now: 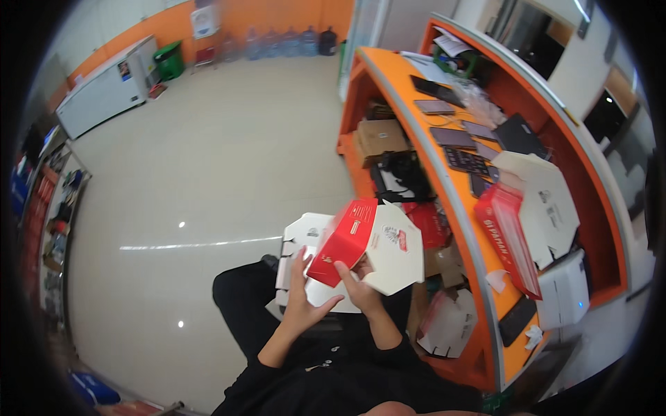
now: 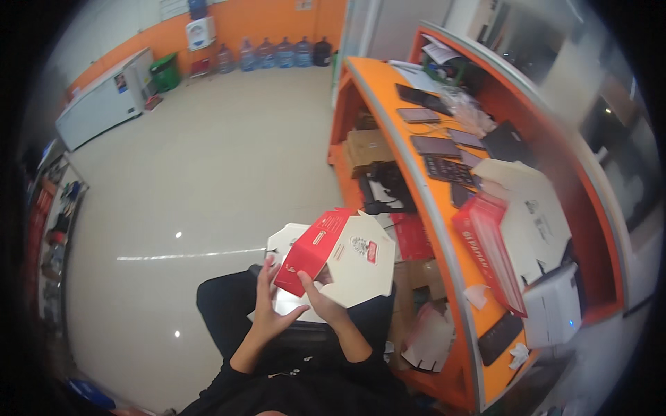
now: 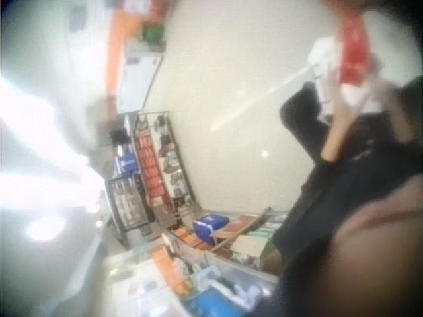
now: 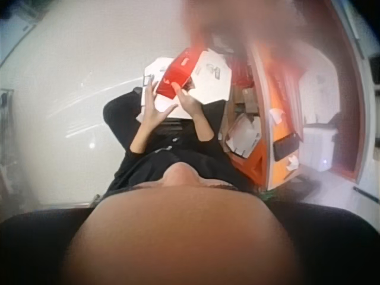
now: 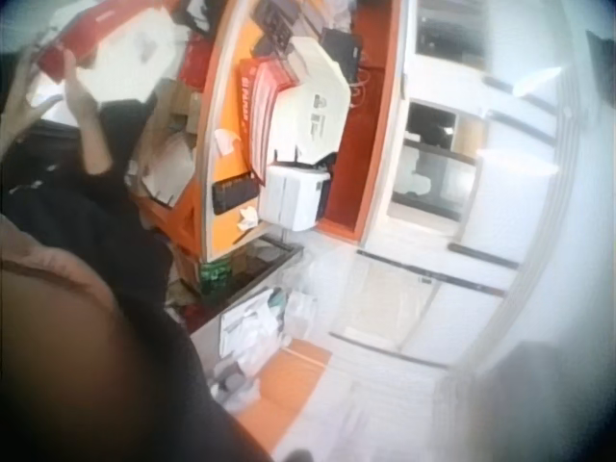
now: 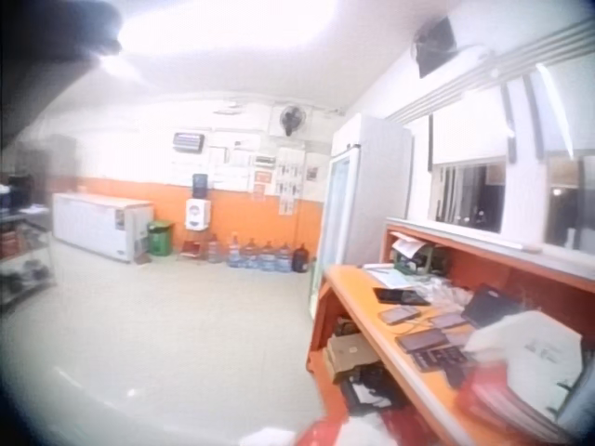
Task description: The person sits cross-legged and repeatedly folds red and white paper inserts into white cardboard boxes. They place each folded insert into a box, then set the box aside on the counter. The person continues this process for multiple boxes.
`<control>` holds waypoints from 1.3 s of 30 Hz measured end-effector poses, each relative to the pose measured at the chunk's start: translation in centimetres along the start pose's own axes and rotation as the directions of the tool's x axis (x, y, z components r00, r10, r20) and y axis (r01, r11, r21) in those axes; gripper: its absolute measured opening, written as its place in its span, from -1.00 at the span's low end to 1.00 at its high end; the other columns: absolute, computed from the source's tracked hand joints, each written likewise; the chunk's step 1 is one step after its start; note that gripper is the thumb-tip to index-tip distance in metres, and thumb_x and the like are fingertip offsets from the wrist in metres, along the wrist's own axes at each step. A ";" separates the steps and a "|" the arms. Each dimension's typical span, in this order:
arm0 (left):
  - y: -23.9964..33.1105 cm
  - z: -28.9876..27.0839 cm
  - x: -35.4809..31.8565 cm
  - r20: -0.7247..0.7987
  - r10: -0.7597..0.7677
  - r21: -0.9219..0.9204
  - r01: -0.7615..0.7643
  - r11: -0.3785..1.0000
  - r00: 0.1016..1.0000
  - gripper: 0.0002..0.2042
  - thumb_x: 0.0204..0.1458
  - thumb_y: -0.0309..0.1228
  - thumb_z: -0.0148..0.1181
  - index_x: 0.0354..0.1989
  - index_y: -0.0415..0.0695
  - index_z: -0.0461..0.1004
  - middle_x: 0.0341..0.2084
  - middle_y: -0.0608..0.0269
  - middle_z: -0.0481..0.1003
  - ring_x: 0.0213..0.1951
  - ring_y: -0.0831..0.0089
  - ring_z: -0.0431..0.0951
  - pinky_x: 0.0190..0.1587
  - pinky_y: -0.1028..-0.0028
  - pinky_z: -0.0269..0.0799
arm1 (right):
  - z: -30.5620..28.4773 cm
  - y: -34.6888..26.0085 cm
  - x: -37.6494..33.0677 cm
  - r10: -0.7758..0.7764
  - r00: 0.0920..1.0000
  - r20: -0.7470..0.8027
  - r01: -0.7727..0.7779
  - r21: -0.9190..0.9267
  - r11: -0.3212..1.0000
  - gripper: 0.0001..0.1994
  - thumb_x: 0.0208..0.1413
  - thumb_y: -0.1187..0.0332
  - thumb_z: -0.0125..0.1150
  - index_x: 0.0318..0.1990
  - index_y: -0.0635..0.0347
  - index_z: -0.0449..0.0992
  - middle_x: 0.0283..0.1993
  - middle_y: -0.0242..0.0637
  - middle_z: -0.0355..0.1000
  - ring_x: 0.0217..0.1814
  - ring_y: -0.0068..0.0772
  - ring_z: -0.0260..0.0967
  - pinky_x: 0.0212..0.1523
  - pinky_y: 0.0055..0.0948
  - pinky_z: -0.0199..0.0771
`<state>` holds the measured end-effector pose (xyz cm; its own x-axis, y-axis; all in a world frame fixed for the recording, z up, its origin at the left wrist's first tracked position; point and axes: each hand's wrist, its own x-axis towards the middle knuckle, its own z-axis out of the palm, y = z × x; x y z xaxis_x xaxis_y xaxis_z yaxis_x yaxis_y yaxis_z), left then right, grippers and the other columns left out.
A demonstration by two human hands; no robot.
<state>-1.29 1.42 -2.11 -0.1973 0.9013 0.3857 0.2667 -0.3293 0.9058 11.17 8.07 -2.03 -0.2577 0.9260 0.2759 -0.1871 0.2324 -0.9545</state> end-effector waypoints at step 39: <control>-27.1 2.3 -7.4 0.264 -0.147 0.551 -0.024 0.834 0.953 -0.43 -0.29 -0.55 0.08 0.07 -0.07 0.36 -0.12 -0.16 0.37 -0.10 -0.12 0.40 -0.07 0.05 0.32 | -3.0 31.2 -0.1 0.568 0.822 0.038 -0.332 -0.778 0.533 -0.38 0.14 -0.13 -0.11 0.08 0.28 0.31 -0.15 0.19 0.41 -0.07 0.14 0.40 0.03 -0.18 0.36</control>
<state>-4.91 4.36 -29.94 0.0220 0.9820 0.1878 0.7470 -0.1410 0.6497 8.21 16.15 -32.15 -0.3539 0.8820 -0.3111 0.7237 0.0476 -0.6885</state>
